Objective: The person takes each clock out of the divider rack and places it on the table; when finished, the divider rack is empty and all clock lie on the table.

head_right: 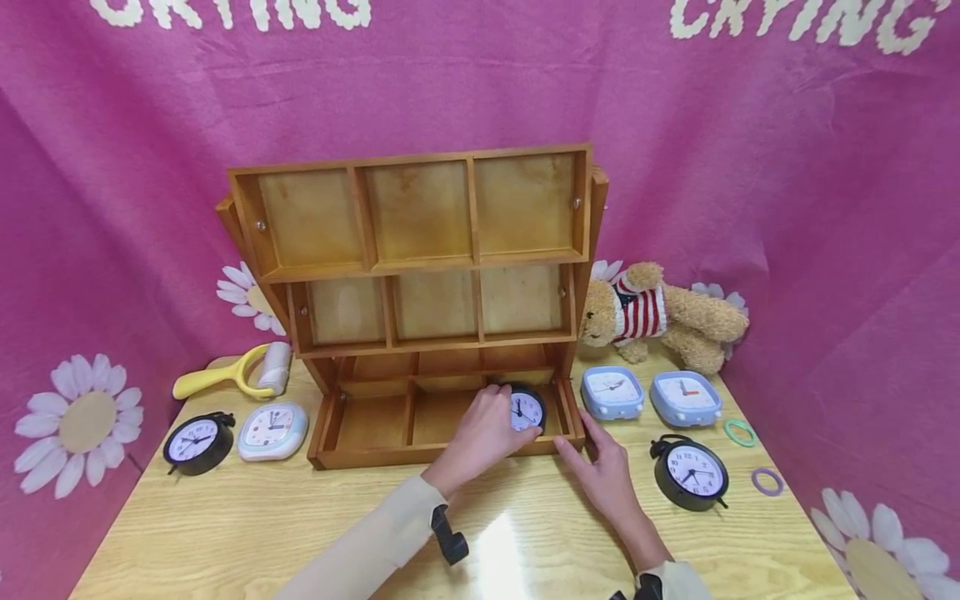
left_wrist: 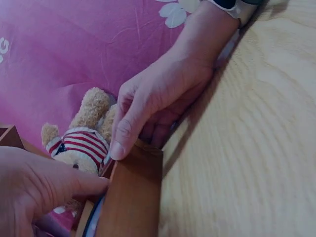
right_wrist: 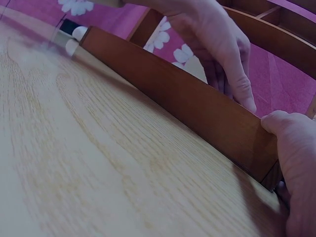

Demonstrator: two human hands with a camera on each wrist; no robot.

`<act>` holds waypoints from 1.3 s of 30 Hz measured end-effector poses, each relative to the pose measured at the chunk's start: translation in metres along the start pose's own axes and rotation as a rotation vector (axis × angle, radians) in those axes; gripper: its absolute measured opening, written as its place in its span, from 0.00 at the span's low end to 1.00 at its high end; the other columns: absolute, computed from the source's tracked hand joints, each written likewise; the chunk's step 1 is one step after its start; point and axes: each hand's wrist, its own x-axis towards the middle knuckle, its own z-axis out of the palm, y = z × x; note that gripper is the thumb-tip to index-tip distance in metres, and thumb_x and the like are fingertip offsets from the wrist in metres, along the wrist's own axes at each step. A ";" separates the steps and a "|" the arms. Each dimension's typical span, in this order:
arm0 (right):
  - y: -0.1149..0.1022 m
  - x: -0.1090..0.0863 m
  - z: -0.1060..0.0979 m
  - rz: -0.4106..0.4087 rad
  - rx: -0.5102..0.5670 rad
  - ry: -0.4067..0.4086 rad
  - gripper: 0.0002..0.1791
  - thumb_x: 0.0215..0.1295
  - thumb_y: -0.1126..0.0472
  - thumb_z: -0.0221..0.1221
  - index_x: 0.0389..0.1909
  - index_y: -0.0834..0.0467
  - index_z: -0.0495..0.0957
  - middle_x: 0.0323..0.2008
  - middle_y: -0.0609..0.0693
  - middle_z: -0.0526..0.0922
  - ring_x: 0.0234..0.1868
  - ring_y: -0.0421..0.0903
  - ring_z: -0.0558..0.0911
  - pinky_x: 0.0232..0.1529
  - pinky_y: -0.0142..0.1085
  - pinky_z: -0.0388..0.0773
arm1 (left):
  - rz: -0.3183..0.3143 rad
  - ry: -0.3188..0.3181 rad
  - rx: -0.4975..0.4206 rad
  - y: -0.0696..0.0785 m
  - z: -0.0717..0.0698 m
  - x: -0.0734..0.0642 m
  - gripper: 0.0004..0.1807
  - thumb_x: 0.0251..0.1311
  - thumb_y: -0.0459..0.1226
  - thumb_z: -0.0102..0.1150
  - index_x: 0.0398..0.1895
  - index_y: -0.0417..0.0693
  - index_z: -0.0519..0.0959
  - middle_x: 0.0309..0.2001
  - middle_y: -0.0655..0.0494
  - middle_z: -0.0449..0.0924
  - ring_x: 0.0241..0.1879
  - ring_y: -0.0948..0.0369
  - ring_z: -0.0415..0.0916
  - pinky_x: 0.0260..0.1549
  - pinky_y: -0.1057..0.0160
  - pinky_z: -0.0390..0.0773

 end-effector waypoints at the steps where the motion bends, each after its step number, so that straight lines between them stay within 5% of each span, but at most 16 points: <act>1: 0.000 0.000 0.000 0.000 -0.002 0.000 0.34 0.68 0.69 0.67 0.73 0.71 0.68 0.66 0.73 0.74 0.64 0.64 0.76 0.54 0.16 0.71 | -0.005 0.001 0.015 0.001 0.000 0.002 0.37 0.54 0.57 0.78 0.50 0.34 0.82 0.44 0.45 0.82 0.45 0.53 0.80 0.40 0.61 0.85; 9: -0.001 0.000 0.001 0.004 -0.017 -0.003 0.34 0.69 0.68 0.67 0.74 0.71 0.67 0.67 0.73 0.74 0.64 0.64 0.76 0.54 0.16 0.71 | -0.044 -0.009 0.042 0.006 0.000 0.012 0.31 0.46 0.59 0.82 0.36 0.40 0.85 0.34 0.50 0.82 0.36 0.56 0.81 0.27 0.63 0.80; 23: 0.000 0.000 0.001 -0.008 0.000 0.007 0.34 0.69 0.69 0.67 0.73 0.72 0.67 0.66 0.74 0.74 0.64 0.65 0.76 0.55 0.17 0.72 | -0.045 0.031 0.006 -0.004 0.008 0.017 0.35 0.39 0.59 0.82 0.41 0.42 0.82 0.37 0.53 0.80 0.37 0.57 0.79 0.30 0.63 0.80; 29: 0.001 0.001 0.002 -0.007 0.003 0.004 0.34 0.69 0.69 0.67 0.73 0.72 0.67 0.66 0.74 0.74 0.64 0.65 0.75 0.56 0.17 0.71 | -0.011 0.109 0.007 -0.008 0.014 0.015 0.44 0.38 0.62 0.81 0.53 0.42 0.80 0.44 0.51 0.82 0.44 0.56 0.81 0.40 0.61 0.85; 34: 0.000 0.001 0.001 0.001 -0.012 0.001 0.34 0.69 0.68 0.67 0.73 0.71 0.68 0.66 0.74 0.74 0.64 0.64 0.76 0.56 0.17 0.70 | -0.017 0.143 -0.103 -0.011 0.013 0.015 0.53 0.38 0.59 0.82 0.66 0.39 0.76 0.54 0.47 0.81 0.52 0.52 0.81 0.50 0.56 0.85; 39: -0.001 0.000 0.000 -0.003 -0.022 -0.001 0.34 0.69 0.67 0.67 0.73 0.70 0.68 0.66 0.73 0.75 0.64 0.64 0.77 0.56 0.15 0.70 | -0.012 0.159 -0.164 -0.011 0.007 0.013 0.52 0.38 0.59 0.81 0.66 0.39 0.77 0.61 0.44 0.79 0.55 0.50 0.80 0.54 0.55 0.84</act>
